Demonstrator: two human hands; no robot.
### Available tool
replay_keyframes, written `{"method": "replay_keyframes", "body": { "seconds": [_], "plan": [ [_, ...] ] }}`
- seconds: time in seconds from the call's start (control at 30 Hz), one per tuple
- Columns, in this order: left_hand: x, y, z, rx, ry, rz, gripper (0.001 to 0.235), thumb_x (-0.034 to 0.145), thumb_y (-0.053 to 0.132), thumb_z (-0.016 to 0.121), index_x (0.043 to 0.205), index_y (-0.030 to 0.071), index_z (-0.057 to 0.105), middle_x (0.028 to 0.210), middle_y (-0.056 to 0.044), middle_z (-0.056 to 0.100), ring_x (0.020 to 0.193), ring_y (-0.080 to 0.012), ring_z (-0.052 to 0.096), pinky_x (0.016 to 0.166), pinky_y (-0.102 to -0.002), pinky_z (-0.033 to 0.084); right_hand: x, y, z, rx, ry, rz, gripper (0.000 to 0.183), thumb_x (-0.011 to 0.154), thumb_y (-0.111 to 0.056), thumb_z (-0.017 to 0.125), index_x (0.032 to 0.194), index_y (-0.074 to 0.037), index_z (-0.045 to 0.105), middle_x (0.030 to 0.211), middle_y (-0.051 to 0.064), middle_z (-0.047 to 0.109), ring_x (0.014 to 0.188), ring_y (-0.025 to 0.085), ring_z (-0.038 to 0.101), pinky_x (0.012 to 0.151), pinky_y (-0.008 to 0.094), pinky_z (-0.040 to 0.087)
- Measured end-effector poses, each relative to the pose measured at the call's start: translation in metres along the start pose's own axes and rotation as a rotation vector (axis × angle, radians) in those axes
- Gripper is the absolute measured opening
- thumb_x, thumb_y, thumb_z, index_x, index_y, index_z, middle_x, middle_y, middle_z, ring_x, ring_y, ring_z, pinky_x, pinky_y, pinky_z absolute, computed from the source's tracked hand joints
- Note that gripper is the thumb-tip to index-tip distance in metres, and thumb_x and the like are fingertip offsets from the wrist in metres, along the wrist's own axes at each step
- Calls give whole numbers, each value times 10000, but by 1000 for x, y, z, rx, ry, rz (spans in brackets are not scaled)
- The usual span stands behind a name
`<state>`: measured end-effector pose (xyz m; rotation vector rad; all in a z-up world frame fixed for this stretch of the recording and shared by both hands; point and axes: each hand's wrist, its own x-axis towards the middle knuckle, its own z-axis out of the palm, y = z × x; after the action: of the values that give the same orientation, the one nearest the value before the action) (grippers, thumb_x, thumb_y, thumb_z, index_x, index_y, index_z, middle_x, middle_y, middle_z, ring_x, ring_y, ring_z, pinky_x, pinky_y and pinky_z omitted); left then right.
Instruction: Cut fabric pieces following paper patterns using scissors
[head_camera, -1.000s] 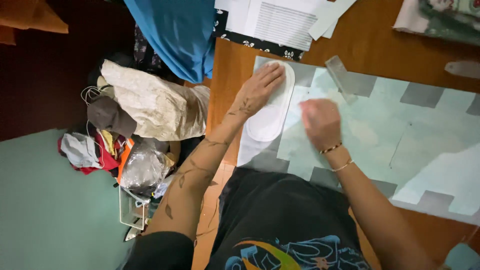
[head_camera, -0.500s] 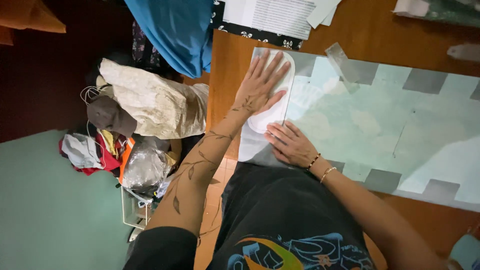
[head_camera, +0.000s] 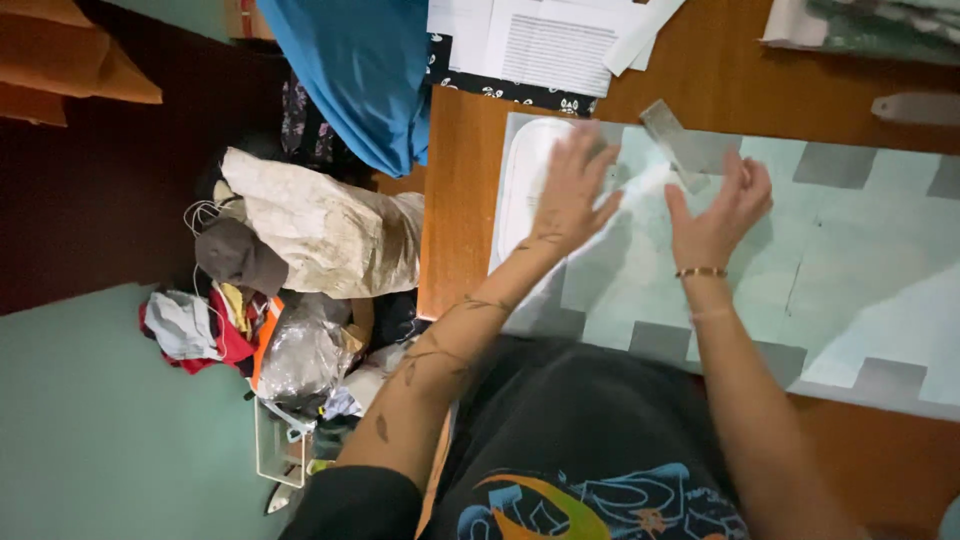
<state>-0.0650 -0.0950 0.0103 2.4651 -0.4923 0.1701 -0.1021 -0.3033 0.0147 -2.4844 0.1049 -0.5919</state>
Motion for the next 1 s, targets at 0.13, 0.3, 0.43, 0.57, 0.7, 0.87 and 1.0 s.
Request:
{"method": "replay_keyframes", "body": {
  "seconds": [0.13, 0.3, 0.43, 0.57, 0.7, 0.87, 1.0],
  "plan": [
    [18, 30, 24, -45, -66, -7, 851, 793, 230, 829, 1522, 249, 389, 1682, -145, 205, 1581, -388, 216, 1234, -618, 315, 18, 6, -9, -22, -77, -64, 441, 796, -84, 935, 1154, -22, 686, 1264, 134, 475, 1128, 346, 446, 978, 485, 369],
    [39, 50, 11, 267, -260, 181, 506, 864, 389, 785, 1306, 418, 539, 1316, 60, 603, 1492, -244, 288, 1211, -720, 83, 7, -15, -57, 366, -265, 157, 313, 958, 65, 768, 1245, 44, 643, 1130, 172, 620, 1043, 338, 661, 866, 359, 575],
    [23, 62, 11, 270, -439, 209, 369, 973, 471, 610, 1319, 480, 481, 1226, 137, 589, 1367, -148, 485, 1226, -714, 96, -24, -10, -61, 704, -295, 658, 436, 893, 101, 709, 1307, 7, 607, 1218, 154, 635, 1096, 221, 625, 963, 351, 549],
    [9, 84, 1, 270, -372, 344, 407, 904, 241, 706, 1271, 352, 570, 1165, 29, 498, 1197, -181, 511, 1107, -547, 348, -46, -4, -57, 1007, -266, 996, 394, 993, 61, 560, 1380, -14, 569, 1302, 184, 631, 1158, 213, 626, 999, 365, 545],
    [-8, 93, 5, 268, -275, 337, 493, 846, 206, 759, 1280, 323, 558, 1158, 14, 444, 1144, -179, 458, 1004, -449, 372, -54, 2, -53, 968, -241, 1098, 312, 989, -12, 633, 1300, -32, 635, 1227, 194, 677, 1038, 166, 672, 884, 317, 600],
    [-11, 105, -9, 284, -314, 293, 465, 853, 193, 753, 1270, 321, 591, 1209, 7, 468, 1194, -192, 478, 1011, -471, 340, -70, 40, -21, 891, -279, 1096, 269, 939, -51, 736, 1204, -67, 692, 1104, 178, 710, 909, 189, 722, 782, 324, 620],
    [-17, 108, -6, 208, -324, 167, 431, 913, 137, 693, 1275, 351, 600, 1219, 11, 507, 1234, -172, 490, 1052, -464, 300, -59, 31, -44, 778, -275, 1025, 242, 891, -5, 761, 1125, -52, 723, 974, 151, 732, 792, 170, 720, 741, 294, 623]
  ]
}}
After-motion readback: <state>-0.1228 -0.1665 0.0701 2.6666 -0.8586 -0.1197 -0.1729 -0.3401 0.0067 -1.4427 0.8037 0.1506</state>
